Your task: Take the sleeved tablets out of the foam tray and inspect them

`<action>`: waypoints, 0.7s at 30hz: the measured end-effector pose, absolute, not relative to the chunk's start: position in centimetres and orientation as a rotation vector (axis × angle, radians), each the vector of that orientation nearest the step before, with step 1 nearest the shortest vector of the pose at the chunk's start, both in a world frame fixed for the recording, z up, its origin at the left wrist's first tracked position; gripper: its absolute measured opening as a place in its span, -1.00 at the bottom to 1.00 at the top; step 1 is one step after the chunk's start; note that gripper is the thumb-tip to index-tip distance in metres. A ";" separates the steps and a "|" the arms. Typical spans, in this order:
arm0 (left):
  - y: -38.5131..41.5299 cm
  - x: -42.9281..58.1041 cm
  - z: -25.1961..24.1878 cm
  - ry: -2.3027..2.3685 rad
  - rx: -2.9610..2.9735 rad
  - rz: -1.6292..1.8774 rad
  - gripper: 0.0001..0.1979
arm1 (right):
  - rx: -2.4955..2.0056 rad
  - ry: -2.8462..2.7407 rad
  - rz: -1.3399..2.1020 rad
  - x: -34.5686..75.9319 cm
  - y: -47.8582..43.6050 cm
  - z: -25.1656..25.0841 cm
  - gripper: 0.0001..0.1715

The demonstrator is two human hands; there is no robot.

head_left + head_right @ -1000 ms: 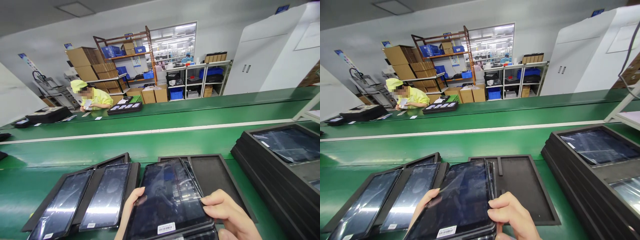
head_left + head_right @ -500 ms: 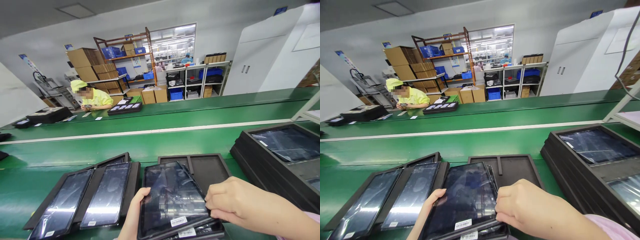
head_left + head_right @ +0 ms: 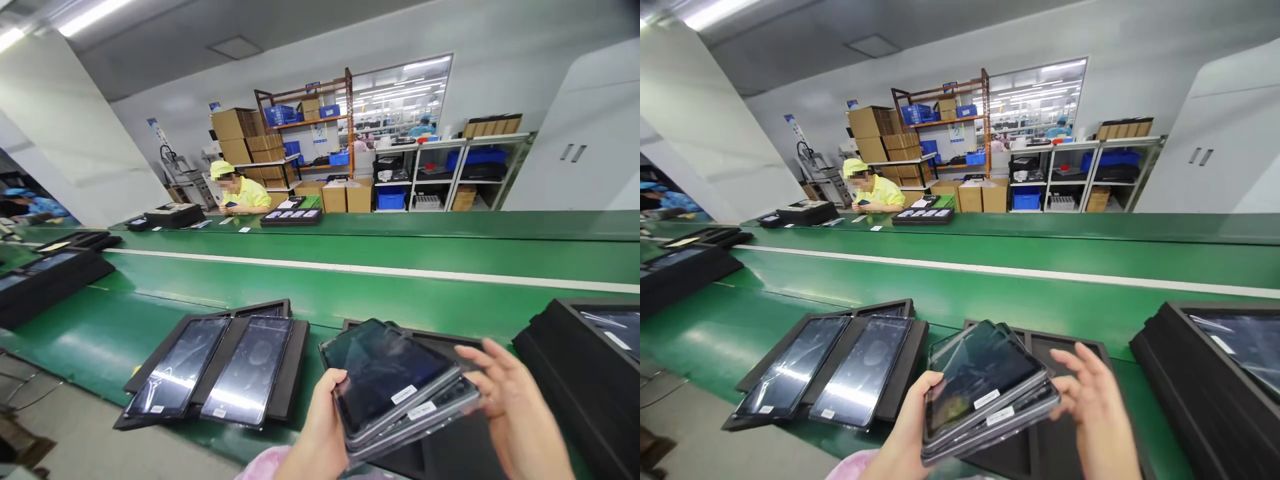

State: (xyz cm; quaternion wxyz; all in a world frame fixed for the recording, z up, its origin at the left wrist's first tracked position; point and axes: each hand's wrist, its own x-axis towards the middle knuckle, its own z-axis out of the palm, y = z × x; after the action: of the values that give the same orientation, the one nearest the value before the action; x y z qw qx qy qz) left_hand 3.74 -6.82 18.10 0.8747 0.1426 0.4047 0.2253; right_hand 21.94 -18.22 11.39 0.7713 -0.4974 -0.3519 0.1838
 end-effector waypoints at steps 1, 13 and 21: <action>-6.9 4.3 17.9 0.827 0.263 0.468 -0.74 | -1.027 -0.705 0.511 20.9 -17.6 9.6 -0.50; -8.6 9.1 12.3 0.732 0.592 0.246 -0.62 | -1.366 -0.296 0.447 17.4 -12.5 10.8 -0.33; -5.0 4.3 11.6 0.663 1.441 0.433 -0.50 | -1.497 -0.343 0.289 20.6 -13.4 12.5 -0.12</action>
State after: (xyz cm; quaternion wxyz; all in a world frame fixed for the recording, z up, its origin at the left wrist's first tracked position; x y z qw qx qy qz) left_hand 4.33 -5.01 11.64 0.6808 0.6419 0.2954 0.1931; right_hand 20.57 -13.39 12.46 0.7098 -0.6748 -0.1544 0.1304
